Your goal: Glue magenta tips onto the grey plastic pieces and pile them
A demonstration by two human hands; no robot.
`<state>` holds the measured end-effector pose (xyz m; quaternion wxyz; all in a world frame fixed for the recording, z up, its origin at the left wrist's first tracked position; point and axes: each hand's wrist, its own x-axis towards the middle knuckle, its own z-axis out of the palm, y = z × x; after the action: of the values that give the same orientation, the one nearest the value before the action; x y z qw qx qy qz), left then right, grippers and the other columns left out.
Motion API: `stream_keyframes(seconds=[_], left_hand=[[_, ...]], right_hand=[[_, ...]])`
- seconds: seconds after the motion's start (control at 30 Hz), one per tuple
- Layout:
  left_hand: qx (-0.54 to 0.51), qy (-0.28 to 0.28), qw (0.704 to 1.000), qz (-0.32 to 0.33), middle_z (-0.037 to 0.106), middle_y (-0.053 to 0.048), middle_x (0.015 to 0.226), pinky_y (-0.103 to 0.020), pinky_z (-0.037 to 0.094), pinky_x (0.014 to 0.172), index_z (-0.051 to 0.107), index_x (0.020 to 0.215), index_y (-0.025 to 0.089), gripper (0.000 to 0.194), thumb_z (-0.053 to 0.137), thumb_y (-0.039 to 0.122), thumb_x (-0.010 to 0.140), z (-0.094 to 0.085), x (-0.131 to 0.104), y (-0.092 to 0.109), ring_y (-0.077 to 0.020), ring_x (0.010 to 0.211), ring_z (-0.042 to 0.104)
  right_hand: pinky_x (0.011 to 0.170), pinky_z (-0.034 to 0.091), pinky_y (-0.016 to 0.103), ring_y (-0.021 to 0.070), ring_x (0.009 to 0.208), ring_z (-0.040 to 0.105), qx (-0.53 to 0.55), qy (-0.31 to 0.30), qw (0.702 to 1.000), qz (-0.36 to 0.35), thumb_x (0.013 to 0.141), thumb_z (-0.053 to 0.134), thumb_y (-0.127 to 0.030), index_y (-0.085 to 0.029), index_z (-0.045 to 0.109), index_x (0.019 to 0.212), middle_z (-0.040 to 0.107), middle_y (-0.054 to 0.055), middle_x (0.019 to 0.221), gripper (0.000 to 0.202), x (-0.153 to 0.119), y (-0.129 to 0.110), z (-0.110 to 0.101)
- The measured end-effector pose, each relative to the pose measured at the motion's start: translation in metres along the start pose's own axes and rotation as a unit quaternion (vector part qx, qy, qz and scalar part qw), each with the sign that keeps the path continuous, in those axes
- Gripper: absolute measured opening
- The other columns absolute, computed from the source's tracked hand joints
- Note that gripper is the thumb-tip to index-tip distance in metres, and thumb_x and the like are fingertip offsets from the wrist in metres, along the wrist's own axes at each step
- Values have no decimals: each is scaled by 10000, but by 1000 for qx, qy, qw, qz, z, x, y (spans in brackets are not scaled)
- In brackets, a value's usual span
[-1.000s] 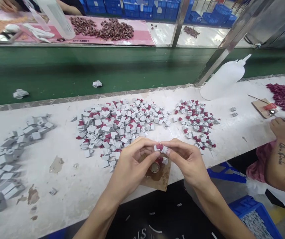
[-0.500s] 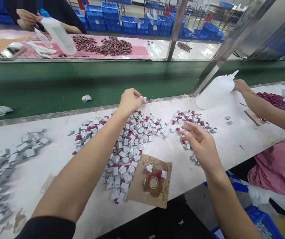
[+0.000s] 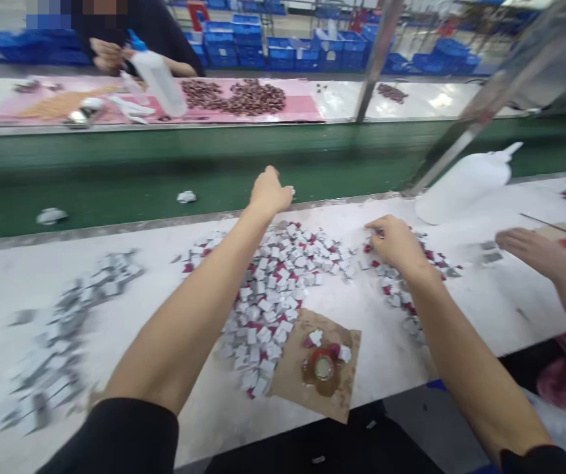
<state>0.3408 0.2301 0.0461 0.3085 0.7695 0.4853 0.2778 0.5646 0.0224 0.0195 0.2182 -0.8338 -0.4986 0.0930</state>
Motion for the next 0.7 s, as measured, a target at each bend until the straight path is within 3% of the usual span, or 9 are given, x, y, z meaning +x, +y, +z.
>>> stream_keyframes(seconds=[0.07,0.2,0.3,0.37,0.43,0.5,0.6,0.7], left_hand=[[18,13,1000,-9,806,-184,1333,-436,594,1066,737,1354,109,347,740,123,1007,-22,-47,10,-274,1168,772],[-11,9,999,47,817,-96,1271,-393,613,992,766,1318,204,263,640,179,1088,-56,-172,16,-212,1018,747],[10,59,998,-18,798,-95,1173,-414,612,961,783,1251,232,226,600,274,1124,-78,-257,-6,-251,1054,733],[70,133,984,-98,774,-122,1169,-458,611,967,781,1257,220,265,600,346,1111,-95,-295,-33,-287,1052,724],[160,211,949,-170,743,-175,1190,-541,593,1044,772,1279,172,348,589,387,1076,-113,-321,-63,-351,1117,709],[256,248,907,-225,711,-231,1218,-629,529,1153,762,1309,120,435,561,406,1050,-130,-339,-90,-427,1242,673],[343,237,866,-277,686,-292,1299,-684,469,1205,749,1360,80,525,513,439,1057,-150,-358,-114,-497,1364,617],[353,217,863,-288,694,-291,1298,-675,499,1140,752,1293,107,487,506,450,1049,-160,-365,-122,-508,1300,626]], right_hand=[[1124,598,526,394,1159,810,-7,-18,1000,5,882,648,-114,-205,940,1064,875,167,1203,356,0,0,0],[1008,615,565,437,1035,818,-10,-33,999,6,897,626,-185,-199,933,1026,872,192,1071,333,-4,7,-2],[963,601,566,459,1029,793,-13,-34,999,-7,929,612,-245,-196,920,1072,858,218,1111,343,-10,14,-4],[947,587,561,453,1014,776,-17,-28,999,-14,940,610,-267,-210,906,1067,848,219,1113,327,-12,17,-3],[921,576,545,432,970,764,-22,-17,1000,-14,936,618,-275,-231,887,1017,830,204,1032,285,-14,21,-1],[861,562,514,403,900,747,-26,-5,1000,-9,931,637,-289,-252,863,952,798,181,918,230,-14,23,1],[793,536,474,362,832,718,-36,9,999,-7,930,675,-302,-269,846,925,762,159,845,174,-12,26,1],[864,557,488,366,899,740,-54,19,998,-21,948,667,-278,-229,870,1037,787,197,981,227,-5,22,0]])
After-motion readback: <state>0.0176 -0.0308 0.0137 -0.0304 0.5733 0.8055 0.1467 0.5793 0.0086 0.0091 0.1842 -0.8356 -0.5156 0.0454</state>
